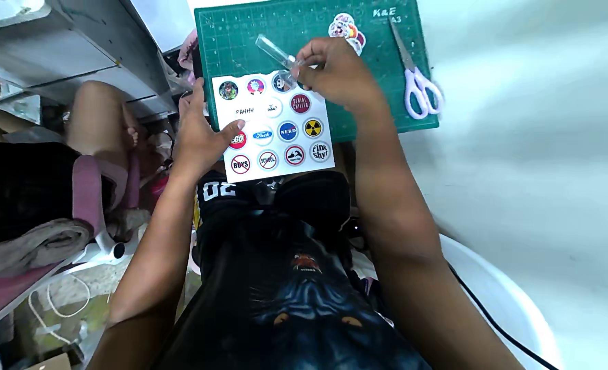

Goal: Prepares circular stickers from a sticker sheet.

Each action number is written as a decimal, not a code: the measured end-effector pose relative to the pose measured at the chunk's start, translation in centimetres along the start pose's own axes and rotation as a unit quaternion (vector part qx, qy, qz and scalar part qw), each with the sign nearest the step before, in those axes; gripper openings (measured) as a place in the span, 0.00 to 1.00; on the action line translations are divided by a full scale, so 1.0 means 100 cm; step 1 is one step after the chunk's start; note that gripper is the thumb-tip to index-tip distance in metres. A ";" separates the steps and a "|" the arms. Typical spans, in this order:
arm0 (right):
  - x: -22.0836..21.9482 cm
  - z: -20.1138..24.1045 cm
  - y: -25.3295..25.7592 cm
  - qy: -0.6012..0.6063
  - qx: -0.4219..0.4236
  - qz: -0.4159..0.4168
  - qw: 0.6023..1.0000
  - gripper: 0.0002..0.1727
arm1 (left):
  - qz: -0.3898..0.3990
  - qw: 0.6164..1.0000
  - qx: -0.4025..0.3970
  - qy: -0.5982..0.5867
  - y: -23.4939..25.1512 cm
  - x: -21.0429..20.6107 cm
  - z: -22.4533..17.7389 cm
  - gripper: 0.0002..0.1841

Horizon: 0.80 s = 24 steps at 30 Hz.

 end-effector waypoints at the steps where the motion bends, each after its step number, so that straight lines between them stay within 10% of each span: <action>1: -0.002 0.003 -0.001 -0.026 0.014 -0.003 1.000 0.14 | 0.005 1.000 0.006 -0.001 0.000 -0.001 0.002 0.58; 12: -0.015 0.013 -0.014 -0.160 0.013 -0.020 0.987 0.15 | 0.048 0.991 0.050 -0.113 -0.028 -0.009 0.009 0.50; 24: 0.027 -0.001 -0.041 -0.054 0.065 -0.133 0.988 0.18 | 0.076 0.995 0.061 0.027 -0.055 0.003 -0.004 0.45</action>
Point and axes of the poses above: each hand's wrist, its own y-axis towards the middle knuckle, its own x-axis out of the back of the hand, z = x × y, the point moved 10 cm from there along y, towards the middle knuckle, and after that the axes turned 7 degrees about -x, right-handed, at the moved point
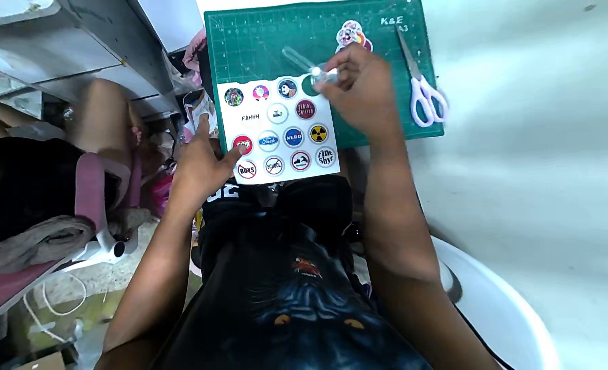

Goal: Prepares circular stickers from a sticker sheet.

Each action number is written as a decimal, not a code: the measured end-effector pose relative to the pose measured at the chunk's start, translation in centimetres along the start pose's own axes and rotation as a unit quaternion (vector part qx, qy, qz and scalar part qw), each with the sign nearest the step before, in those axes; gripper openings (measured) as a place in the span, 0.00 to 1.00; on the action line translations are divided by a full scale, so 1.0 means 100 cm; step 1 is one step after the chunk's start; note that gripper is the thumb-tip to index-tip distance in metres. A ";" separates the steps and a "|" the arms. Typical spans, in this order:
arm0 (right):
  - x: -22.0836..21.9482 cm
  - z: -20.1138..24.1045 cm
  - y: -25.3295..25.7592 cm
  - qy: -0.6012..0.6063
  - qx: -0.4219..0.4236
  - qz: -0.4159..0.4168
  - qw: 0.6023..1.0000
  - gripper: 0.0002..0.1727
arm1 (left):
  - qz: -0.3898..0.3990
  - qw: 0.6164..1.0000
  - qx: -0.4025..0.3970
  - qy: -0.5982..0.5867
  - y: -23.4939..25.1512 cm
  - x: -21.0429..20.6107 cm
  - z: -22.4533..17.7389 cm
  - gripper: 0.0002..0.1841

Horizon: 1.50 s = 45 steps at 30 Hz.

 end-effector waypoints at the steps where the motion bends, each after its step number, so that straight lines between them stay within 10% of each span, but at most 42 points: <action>1: 0.015 -0.009 -0.002 -0.012 -0.018 -0.026 0.999 0.19 | 0.013 0.999 0.005 -0.038 0.000 -0.005 0.005 0.47; 10: 0.045 -0.047 -0.041 -0.161 -0.099 -0.026 0.982 0.21 | 0.007 0.999 -0.018 0.045 -0.021 0.009 0.011 0.41; 16: 0.039 -0.003 -0.036 -0.107 0.011 -0.035 0.994 0.28 | -0.070 0.988 -0.133 0.032 -0.033 0.040 -0.010 0.10; 28: -0.023 0.044 -0.021 -0.051 0.138 0.047 0.988 0.20 | -0.110 0.984 -0.138 -0.018 -0.029 0.053 0.009 0.08; 33: -0.054 0.055 -0.024 0.073 0.163 0.254 0.951 0.22 | -0.110 0.969 -0.212 -0.062 -0.032 0.058 0.000 0.07; 39: -0.084 0.076 -0.052 0.248 0.141 0.505 0.814 0.23 | -0.115 0.958 -0.247 -0.085 -0.031 0.060 -0.006 0.08; 45: -0.085 0.075 -0.042 0.278 0.134 0.491 0.815 0.10 | -0.117 0.961 -0.237 -0.084 -0.029 0.060 -0.004 0.08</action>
Point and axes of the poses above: each hand's wrist, its own y-axis towards the middle knuckle, its own x-axis out of the back of the hand, z = x × y, the point moved 10 cm from there along y, towards the middle knuckle, and after that the axes turned 7 degrees about -x, right-handed, at the moved point
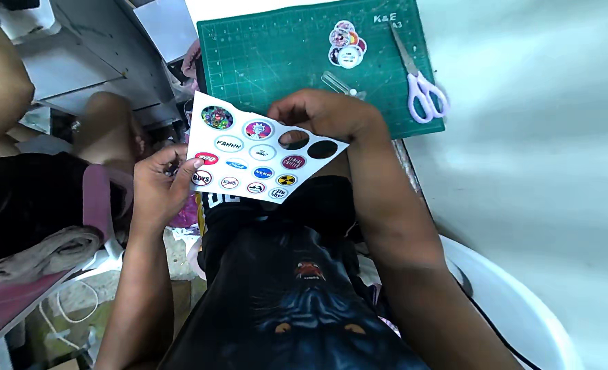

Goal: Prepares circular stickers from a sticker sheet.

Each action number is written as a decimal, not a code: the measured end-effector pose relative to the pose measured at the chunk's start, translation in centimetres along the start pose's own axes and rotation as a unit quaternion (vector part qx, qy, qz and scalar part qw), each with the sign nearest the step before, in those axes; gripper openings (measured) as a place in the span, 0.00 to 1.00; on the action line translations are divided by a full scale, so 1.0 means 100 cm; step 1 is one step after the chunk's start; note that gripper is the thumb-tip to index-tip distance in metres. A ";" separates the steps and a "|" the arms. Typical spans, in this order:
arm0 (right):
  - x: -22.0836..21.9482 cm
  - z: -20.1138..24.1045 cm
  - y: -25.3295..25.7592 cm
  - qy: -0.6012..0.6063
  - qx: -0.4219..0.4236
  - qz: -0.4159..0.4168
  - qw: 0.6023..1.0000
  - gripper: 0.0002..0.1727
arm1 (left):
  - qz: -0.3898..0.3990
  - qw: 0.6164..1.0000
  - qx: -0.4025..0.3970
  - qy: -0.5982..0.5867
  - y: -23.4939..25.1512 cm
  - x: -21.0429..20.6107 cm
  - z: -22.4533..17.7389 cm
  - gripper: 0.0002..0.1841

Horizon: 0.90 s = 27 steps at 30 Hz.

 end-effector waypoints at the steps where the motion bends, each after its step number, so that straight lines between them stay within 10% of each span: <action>1: 0.005 0.000 -0.002 -0.007 -0.008 -0.023 1.000 0.09 | 0.002 1.000 0.003 0.003 0.000 0.000 0.001 0.08; 9: 0.050 0.004 -0.023 -0.173 -0.096 -0.204 0.959 0.06 | 0.004 0.999 0.034 0.000 -0.002 -0.003 0.012 0.08; 17: 0.175 -0.004 -0.106 -0.286 -0.226 -0.511 0.779 0.17 | -0.023 0.993 0.115 0.003 0.002 -0.007 0.015 0.11; 27: 0.135 -0.010 -0.135 -0.327 -0.279 -0.474 0.769 0.32 | -0.026 0.982 0.187 -0.012 0.014 -0.048 0.014 0.19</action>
Point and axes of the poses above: each hand's wrist, its own y-axis towards the middle knuckle, its own x-axis out of the back of the hand, z = x × y, the point moved 10 cm from there along y, towards the middle knuckle, and after that the axes turned 7 degrees about -x, right-handed, at the moved point
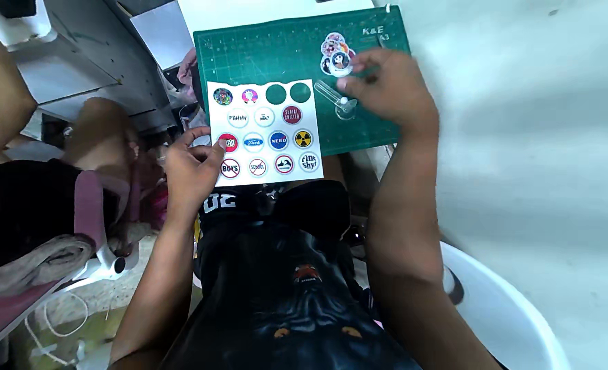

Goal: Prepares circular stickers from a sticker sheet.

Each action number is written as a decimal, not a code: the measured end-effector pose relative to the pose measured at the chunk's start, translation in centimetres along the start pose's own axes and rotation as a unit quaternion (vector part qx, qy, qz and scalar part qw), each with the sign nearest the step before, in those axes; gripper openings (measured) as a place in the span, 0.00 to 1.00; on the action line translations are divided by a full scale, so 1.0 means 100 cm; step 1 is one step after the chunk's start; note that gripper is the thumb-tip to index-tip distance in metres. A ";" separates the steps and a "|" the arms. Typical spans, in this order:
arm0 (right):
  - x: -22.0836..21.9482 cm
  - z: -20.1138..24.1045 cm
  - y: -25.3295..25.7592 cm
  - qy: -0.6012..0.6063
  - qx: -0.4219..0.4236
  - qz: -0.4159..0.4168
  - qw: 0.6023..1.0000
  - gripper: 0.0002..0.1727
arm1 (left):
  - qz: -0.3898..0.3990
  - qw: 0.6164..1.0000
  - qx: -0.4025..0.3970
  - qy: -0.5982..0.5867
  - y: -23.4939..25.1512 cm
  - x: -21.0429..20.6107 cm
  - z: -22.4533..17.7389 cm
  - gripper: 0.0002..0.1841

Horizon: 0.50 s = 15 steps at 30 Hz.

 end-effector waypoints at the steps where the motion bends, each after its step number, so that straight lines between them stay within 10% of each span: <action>1: -0.006 0.000 -0.011 -0.009 -0.006 0.013 1.000 0.32 | 0.002 1.000 -0.002 0.001 0.000 -0.002 0.000 0.19; 15: -0.009 -0.009 -0.039 -0.055 -0.013 -0.042 0.997 0.13 | 0.038 0.996 -0.039 0.067 -0.002 -0.008 -0.004 0.16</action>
Point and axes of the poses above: each hand's wrist, its own y-axis towards the middle knuckle, its own x-axis out of the back of the hand, z = x × y, the point moved 10 cm from there along y, towards the middle knuckle, and after that the axes turned 7 degrees about -x, right-handed, at the moved point
